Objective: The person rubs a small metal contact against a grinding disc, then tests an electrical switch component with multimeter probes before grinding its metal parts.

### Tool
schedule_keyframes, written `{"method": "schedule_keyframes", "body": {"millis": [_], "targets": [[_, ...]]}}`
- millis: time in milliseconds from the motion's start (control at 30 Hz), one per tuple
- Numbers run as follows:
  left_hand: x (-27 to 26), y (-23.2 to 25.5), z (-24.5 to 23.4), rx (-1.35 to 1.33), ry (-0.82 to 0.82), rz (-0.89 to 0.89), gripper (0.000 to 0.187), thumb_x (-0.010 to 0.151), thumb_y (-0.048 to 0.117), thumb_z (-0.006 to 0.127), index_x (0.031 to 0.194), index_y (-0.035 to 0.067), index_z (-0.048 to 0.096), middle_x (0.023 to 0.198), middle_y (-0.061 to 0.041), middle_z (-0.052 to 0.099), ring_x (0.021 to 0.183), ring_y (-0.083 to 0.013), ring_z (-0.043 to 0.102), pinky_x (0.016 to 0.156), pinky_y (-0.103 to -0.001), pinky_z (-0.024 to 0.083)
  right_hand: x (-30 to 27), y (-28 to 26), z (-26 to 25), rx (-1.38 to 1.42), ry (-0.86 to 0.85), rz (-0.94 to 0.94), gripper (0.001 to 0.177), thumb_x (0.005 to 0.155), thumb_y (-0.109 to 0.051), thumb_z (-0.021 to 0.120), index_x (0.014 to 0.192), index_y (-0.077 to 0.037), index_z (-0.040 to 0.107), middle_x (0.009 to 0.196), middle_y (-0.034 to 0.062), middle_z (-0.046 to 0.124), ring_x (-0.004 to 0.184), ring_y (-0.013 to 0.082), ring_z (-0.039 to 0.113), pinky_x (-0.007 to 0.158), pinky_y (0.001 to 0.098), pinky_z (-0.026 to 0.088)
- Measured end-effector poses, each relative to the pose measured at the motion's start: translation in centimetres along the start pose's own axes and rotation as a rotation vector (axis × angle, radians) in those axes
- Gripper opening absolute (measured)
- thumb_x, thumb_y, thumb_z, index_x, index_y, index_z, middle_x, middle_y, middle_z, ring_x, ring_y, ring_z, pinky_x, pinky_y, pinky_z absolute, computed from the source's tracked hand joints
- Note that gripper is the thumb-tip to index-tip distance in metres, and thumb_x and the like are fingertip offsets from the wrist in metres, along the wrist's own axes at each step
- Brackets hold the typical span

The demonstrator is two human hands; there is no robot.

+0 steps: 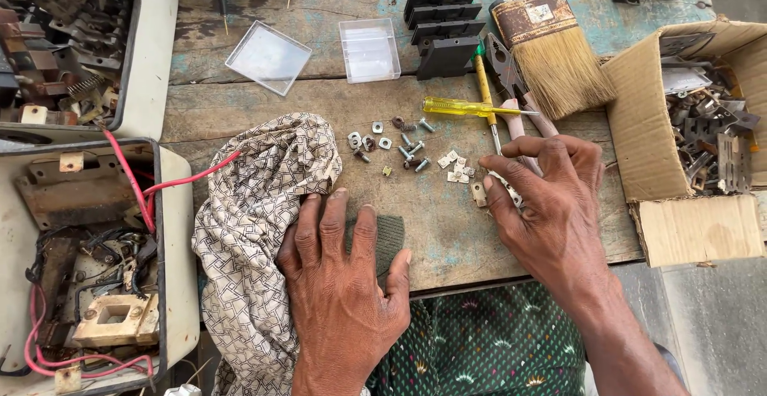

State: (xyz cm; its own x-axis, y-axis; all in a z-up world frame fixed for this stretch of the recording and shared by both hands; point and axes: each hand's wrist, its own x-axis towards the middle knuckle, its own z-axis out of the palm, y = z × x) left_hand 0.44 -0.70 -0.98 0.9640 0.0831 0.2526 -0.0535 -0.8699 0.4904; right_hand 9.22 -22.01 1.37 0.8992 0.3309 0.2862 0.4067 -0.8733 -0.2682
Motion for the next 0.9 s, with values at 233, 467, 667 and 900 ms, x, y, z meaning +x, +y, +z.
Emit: {"method": "schedule_keyframes", "body": {"millis": [233, 467, 667, 900], "targets": [[-0.02, 0.04, -0.04, -0.001, -0.011, 0.001, 0.058, 0.08, 0.039, 0.074, 0.122, 0.001, 0.062, 0.134, -0.023, 0.048, 0.136, -0.0437, 0.035, 0.107, -0.063, 0.028, 0.52, -0.64, 0.54, -0.01, -0.046, 0.006, 0.021, 0.088, -0.026, 0.077, 0.105, -0.015, 0.079, 0.12, -0.0002, 0.063, 0.124, 0.0279, 0.042, 0.107, 0.0465, 0.033], [-0.01, 0.0, 0.06, 0.008, -0.015, 0.002, 0.057, 0.081, 0.039, 0.073, 0.122, 0.001, 0.061, 0.135, -0.023, 0.048, 0.136, -0.044, 0.035, 0.107, -0.063, 0.027, 0.31, -0.53, 0.61, 0.007, -0.032, 0.006, 0.019, 0.089, -0.023, 0.075, 0.105, -0.014, 0.078, 0.122, 0.0004, 0.064, 0.125, 0.0274, 0.043, 0.108, 0.0463, 0.034], [0.07, 0.06, 0.01, 0.023, -0.011, 0.007, 0.057, 0.081, 0.039, 0.073, 0.122, 0.001, 0.061, 0.135, -0.023, 0.048, 0.135, -0.0443, 0.036, 0.107, -0.064, 0.028, 0.19, -0.4, 0.45, 0.05, 0.013, -0.009, 0.015, 0.093, -0.02, 0.074, 0.105, -0.012, 0.078, 0.122, 0.0002, 0.065, 0.125, 0.0268, 0.044, 0.11, 0.0455, 0.034], [0.08, 0.08, 0.02, 0.029, -0.008, 0.013, 0.056, 0.082, 0.039, 0.072, 0.122, 0.001, 0.061, 0.134, -0.023, 0.048, 0.136, -0.0444, 0.036, 0.107, -0.064, 0.028, 0.0, -0.03, 0.14, 0.098, -0.024, -0.052, 0.016, 0.091, -0.022, 0.076, 0.104, -0.015, 0.079, 0.123, 0.0004, 0.065, 0.126, 0.0285, 0.044, 0.109, 0.0451, 0.036]]}}
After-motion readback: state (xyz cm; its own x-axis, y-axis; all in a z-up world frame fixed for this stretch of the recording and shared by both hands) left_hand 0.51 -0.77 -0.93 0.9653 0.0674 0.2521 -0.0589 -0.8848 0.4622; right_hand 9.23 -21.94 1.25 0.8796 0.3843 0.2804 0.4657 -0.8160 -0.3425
